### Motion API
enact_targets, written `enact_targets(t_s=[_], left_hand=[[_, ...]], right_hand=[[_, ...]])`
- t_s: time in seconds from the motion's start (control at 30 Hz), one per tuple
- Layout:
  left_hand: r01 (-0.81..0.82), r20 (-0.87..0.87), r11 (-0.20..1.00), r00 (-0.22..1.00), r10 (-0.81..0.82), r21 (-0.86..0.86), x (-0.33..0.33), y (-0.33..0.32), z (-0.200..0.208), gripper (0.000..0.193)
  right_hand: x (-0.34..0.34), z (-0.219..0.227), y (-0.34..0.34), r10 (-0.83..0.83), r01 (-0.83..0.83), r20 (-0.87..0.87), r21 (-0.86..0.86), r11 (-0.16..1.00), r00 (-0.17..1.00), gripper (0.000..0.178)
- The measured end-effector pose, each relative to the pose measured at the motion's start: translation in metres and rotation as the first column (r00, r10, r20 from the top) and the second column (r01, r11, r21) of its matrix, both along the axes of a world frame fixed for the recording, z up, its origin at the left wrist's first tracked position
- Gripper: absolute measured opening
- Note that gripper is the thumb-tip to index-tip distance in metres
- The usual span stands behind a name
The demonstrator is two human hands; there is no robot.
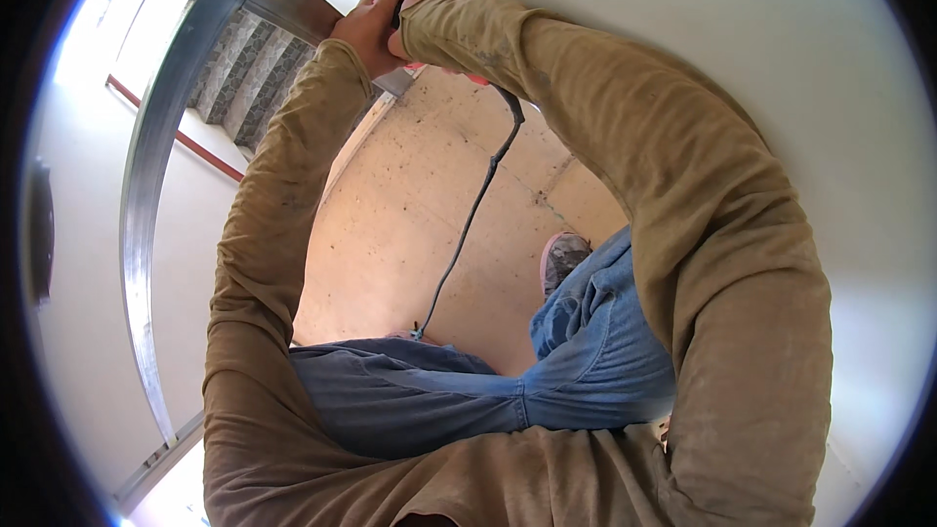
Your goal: The person uses a power drill to make holes in metal framing, then uses a screwdriver to secure hardware. The person also sorts small screws from a plastic bag into a container.
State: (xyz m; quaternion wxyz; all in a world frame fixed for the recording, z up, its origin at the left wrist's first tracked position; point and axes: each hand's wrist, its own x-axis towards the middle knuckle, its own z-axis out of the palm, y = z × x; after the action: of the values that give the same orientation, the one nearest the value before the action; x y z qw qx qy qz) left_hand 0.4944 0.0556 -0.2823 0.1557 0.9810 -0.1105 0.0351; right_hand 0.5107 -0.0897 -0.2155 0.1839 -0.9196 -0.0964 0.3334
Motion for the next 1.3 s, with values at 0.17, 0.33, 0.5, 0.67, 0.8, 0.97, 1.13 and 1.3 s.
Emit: enact_targets(t_s=[0.17, 0.33, 0.5, 0.67, 0.8, 0.97, 1.13, 1.3], left_hand=[[-0.001, -0.009, 1.000, 1.000, 0.001, -0.011, 0.002, 0.000, -0.004, 0.078], [-0.010, -0.023, 1.000, 1.000, 0.010, 0.003, 0.000, -0.002, 0.001, 0.078], [0.044, -0.026, 0.999, 0.999, -0.044, 0.002, 0.003, 0.002, -0.001, 0.079], [0.016, -0.055, 1.000, 0.998, -0.015, 0.026, 0.004, -0.002, -0.001, 0.079], [0.005, -0.057, 1.000, 0.998, -0.003, 0.023, 0.006, 0.003, -0.007, 0.079], [0.014, -0.031, 1.000, 0.999, -0.014, 0.004, 0.006, -0.001, -0.007, 0.079], [0.003, -0.086, 1.000, 0.996, -0.003, 0.004, 0.004, -0.003, -0.001, 0.079], [-0.023, -0.069, 1.000, 0.997, 0.024, 0.010, 0.006, -0.001, -0.004, 0.079]], right_hand=[[0.006, -0.017, -0.002, 0.071, -0.080, 0.074, 0.118, 0.990, 0.995, 0.041], [0.012, -0.023, -0.001, 0.112, -0.123, 0.109, 0.103, 0.987, 0.988, 0.043], [0.010, -0.021, -0.001, 0.096, -0.109, 0.108, 0.124, 0.986, 0.989, 0.043], [0.012, -0.027, -0.001, 0.081, -0.098, 0.144, 0.112, 0.989, 0.986, 0.041], [0.008, -0.022, 0.000, 0.073, -0.092, 0.131, 0.141, 0.986, 0.989, 0.041], [0.009, -0.019, -0.003, 0.075, -0.091, 0.128, 0.126, 0.988, 0.989, 0.044], [0.003, -0.011, 0.001, -0.076, 0.078, -0.049, 0.046, 0.996, 0.996, 0.036], [0.006, -0.009, -0.009, 0.007, -0.007, 0.000, 0.100, 0.995, 1.000, 0.041]])
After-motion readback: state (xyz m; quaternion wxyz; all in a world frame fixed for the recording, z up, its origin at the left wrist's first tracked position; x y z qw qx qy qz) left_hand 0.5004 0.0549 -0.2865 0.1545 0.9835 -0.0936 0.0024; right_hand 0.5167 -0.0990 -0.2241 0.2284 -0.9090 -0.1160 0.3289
